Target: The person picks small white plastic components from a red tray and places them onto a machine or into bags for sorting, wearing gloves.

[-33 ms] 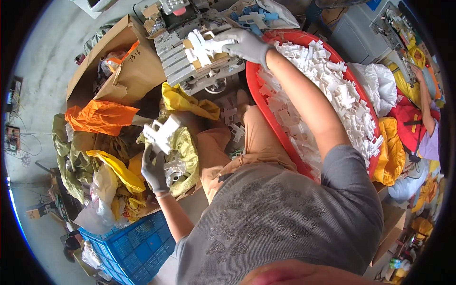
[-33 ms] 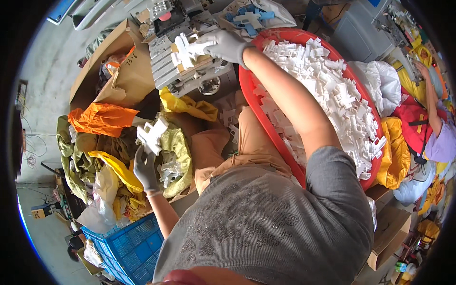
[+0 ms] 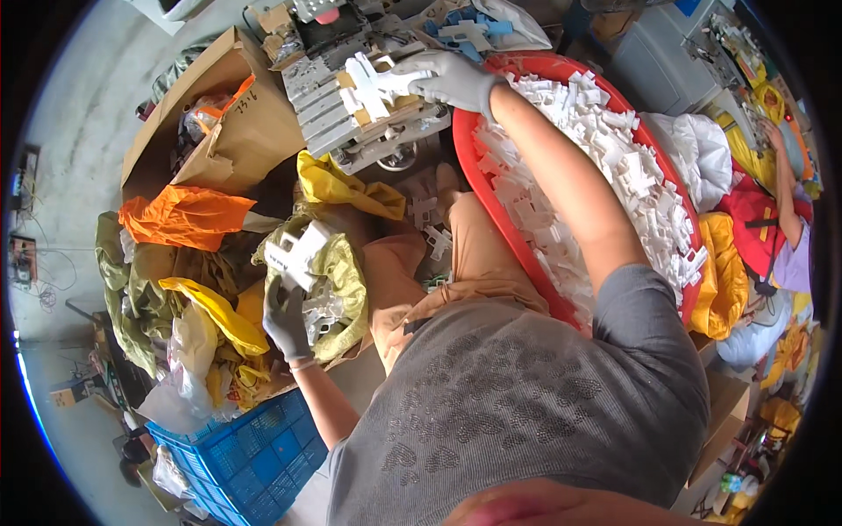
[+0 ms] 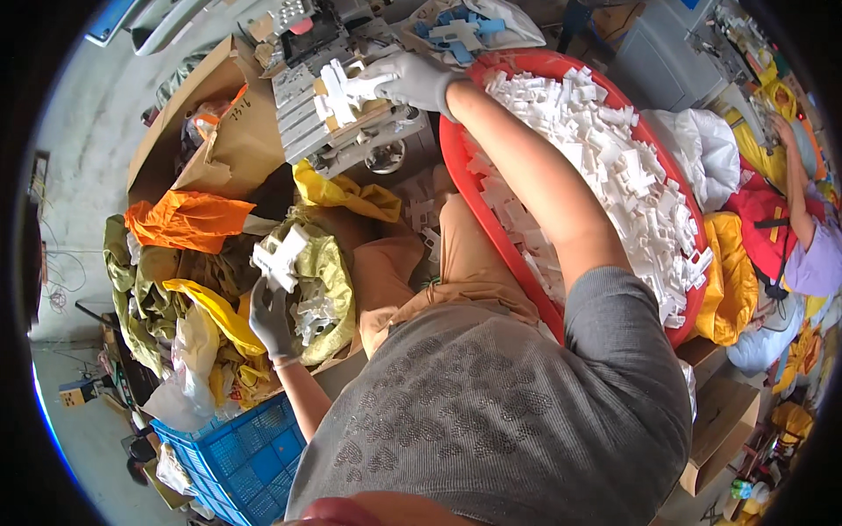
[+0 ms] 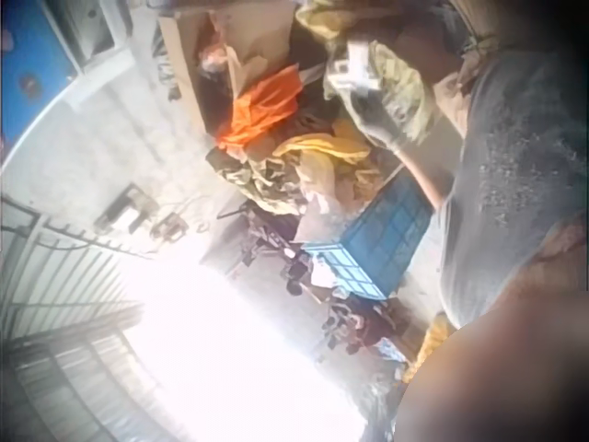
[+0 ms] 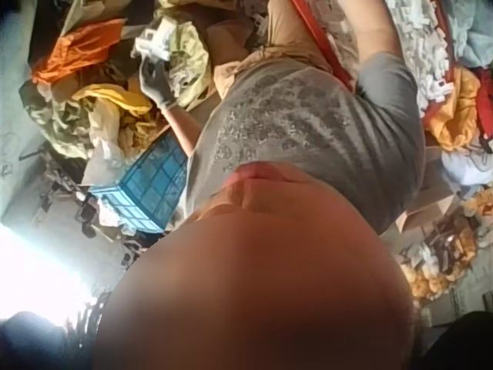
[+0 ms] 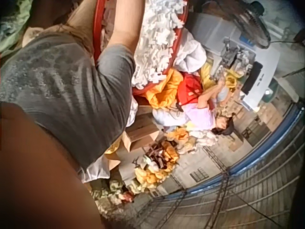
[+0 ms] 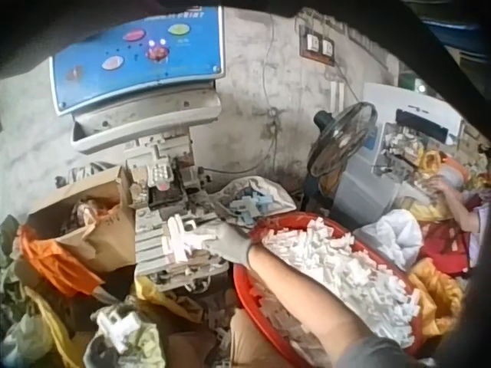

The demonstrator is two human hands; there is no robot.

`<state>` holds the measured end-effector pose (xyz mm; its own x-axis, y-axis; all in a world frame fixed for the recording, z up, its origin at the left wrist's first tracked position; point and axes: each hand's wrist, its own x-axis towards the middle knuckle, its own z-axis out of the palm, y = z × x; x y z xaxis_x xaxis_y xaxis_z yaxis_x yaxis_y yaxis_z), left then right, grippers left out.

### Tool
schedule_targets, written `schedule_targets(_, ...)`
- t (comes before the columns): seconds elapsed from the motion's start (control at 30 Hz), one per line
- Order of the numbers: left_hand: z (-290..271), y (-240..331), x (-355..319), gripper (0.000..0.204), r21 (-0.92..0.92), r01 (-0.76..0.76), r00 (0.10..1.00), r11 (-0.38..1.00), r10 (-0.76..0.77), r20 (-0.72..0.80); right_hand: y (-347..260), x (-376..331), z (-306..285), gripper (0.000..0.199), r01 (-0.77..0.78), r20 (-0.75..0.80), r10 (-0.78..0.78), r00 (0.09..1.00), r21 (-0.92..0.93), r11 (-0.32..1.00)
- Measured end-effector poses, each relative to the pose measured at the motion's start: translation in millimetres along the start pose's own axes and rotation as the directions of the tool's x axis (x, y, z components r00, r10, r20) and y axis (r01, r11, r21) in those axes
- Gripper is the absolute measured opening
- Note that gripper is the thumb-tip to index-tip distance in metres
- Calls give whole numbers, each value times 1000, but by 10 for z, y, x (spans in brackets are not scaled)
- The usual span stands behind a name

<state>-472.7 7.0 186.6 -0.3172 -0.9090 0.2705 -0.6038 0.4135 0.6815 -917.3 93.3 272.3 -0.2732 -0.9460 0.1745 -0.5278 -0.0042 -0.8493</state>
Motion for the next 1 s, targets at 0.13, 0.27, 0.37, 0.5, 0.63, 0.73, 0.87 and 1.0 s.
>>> schedule_targets(0.13, 121, -569, -165, 38, 113, 185, 979, 976, -193, 71, 543, 113, -53, 42, 481, -170, -615, 770, -479, 735)
schedule_targets(0.27, 361, -991, -380, 37, 341, -195, 975, 920, 145, 166, 458, -528, -202, 44, -35, -170, 35, 985, 0, 999)
schedule_targets(0.37, 529, -1166, -505, 37, 127, 243, 822, 962, -274, 500, 1109, -1332, -406, 40, 90, -177, -163, 971, -359, 929)
schedule_targets(0.5, 797, -917, -507, 40, 322, -194, 544, 927, -171, 822, 1522, -2696, -584, 36, -574, -314, 481, 819, -426, 699)
schedule_targets(0.63, 878, -903, -410, 41, 292, -302, 471, 907, -124, 874, 1216, -3382, -279, 35, -812, -379, 718, 584, -271, 517)
schedule_targets(0.73, 965, -840, -303, 36, 225, -374, 486, 900, -16, 874, 1629, -3749, 152, 43, -725, -398, 627, 670, -534, 435)
schedule_targets(0.87, 896, -184, -271, 31, 260, -339, 537, 904, -40, 843, 1590, -3462, 586, 46, -519, -329, 494, 805, -795, 316)
schedule_targets(1.0, 860, -105, -304, 31, 180, -362, 570, 914, 64, 819, 1817, -3119, 576, 46, -349, -118, 601, 791, -893, 284)
